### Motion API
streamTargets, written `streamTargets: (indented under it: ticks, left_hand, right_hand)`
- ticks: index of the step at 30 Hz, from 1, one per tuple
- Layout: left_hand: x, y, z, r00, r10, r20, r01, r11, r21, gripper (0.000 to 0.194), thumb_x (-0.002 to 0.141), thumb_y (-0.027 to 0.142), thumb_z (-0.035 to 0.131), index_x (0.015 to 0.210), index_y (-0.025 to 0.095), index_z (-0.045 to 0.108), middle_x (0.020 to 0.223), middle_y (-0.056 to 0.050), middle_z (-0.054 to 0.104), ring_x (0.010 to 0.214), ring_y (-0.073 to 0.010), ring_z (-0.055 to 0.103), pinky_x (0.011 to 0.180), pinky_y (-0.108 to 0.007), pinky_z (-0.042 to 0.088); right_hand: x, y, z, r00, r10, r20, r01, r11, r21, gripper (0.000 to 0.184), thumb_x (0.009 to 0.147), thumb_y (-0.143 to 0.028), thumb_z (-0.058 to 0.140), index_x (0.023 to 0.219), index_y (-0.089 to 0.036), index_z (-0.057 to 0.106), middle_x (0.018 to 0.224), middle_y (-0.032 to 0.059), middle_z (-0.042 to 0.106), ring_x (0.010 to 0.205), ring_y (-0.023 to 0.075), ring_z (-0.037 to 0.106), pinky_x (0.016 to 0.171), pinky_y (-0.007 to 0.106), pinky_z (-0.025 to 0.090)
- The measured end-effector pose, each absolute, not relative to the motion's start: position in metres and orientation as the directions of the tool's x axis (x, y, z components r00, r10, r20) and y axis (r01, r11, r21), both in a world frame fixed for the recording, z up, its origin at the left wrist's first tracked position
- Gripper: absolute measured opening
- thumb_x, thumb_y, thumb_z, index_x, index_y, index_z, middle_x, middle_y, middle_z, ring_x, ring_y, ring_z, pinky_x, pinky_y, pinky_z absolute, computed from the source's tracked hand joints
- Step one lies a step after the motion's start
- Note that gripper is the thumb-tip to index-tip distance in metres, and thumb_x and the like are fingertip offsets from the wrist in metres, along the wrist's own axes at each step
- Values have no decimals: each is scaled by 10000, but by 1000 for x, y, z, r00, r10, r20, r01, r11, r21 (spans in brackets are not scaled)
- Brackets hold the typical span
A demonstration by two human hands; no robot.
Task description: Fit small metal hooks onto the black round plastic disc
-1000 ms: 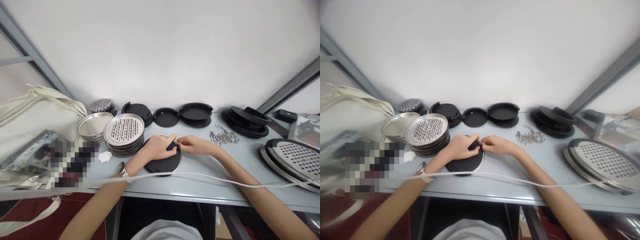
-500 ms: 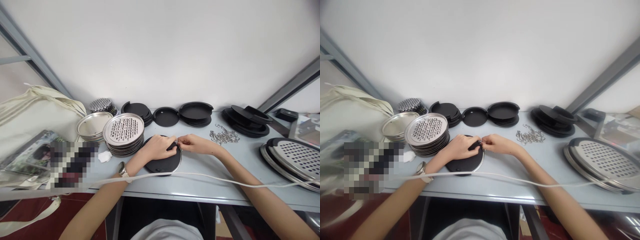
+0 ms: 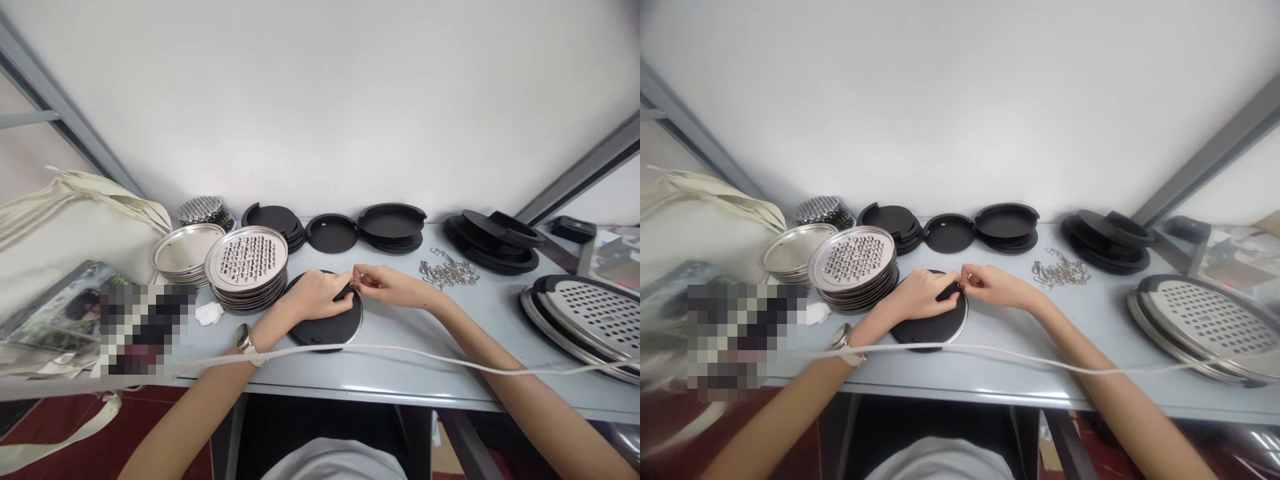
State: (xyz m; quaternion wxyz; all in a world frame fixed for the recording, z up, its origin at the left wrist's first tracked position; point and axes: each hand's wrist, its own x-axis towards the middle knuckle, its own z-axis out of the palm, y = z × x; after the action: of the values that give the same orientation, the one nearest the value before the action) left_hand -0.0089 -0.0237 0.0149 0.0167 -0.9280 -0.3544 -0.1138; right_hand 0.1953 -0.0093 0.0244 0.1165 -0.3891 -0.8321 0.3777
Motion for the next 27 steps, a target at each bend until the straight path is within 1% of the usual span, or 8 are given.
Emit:
streamTargets:
  ticks: [6, 11, 14, 19, 23, 27]
  left_hand:
    - [-9, -23, 14, 715, 661, 228, 670, -741, 48, 185, 875, 332, 429, 929, 168, 494, 678, -17, 630, 586, -193, 612, 541, -272, 370]
    - [-9, -23, 13, 722, 647, 245, 659, -751, 41, 156, 867, 319, 432, 907, 177, 483, 669, -8, 628, 572, -189, 606, 510, -272, 331]
    - [-9, -23, 14, 718, 650, 248, 662, -748, 46, 145, 860, 316, 438, 878, 180, 486, 653, -6, 621, 559, -182, 595, 500, -268, 310]
    - [-8, -24, 15, 711, 661, 240, 667, -742, 69, 148, 859, 321, 441, 857, 184, 498, 655, -6, 617, 563, -176, 589, 514, -258, 317]
    - [-8, -24, 16, 704, 675, 223, 679, -731, 71, 157, 860, 333, 448, 852, 188, 506, 667, -12, 624, 587, -183, 600, 529, -260, 331]
    - [-9, -24, 16, 697, 686, 209, 687, -723, 80, 159, 862, 338, 451, 865, 191, 508, 689, -16, 632, 610, -184, 604, 557, -259, 351]
  right_hand:
    - [193, -10, 24, -664, 743, -85, 572, 431, -698, 197, 898, -335, 411, 747, -211, 386, 557, -74, 354, 510, 91, 292, 488, 220, 258]
    - [191, -11, 21, -659, 743, -113, 577, 404, -710, 180, 920, -343, 379, 806, -209, 419, 564, -63, 423, 513, 101, 371, 502, 226, 300]
    - [191, -11, 21, -669, 732, -128, 574, 400, -715, 186, 926, -341, 364, 843, -203, 457, 586, -54, 448, 524, 104, 394, 512, 229, 315]
    - [192, -11, 22, -675, 728, -120, 588, 434, -682, 232, 912, -353, 378, 774, -195, 477, 561, -51, 406, 507, 100, 345, 487, 229, 278]
    - [192, -10, 23, -679, 721, -140, 589, 421, -690, 238, 892, -348, 395, 710, -198, 430, 557, -57, 363, 501, 91, 304, 475, 225, 255]
    - [191, -11, 26, -686, 709, -162, 584, 406, -703, 204, 863, -305, 413, 689, -201, 388, 566, -64, 339, 513, 86, 286, 479, 220, 252]
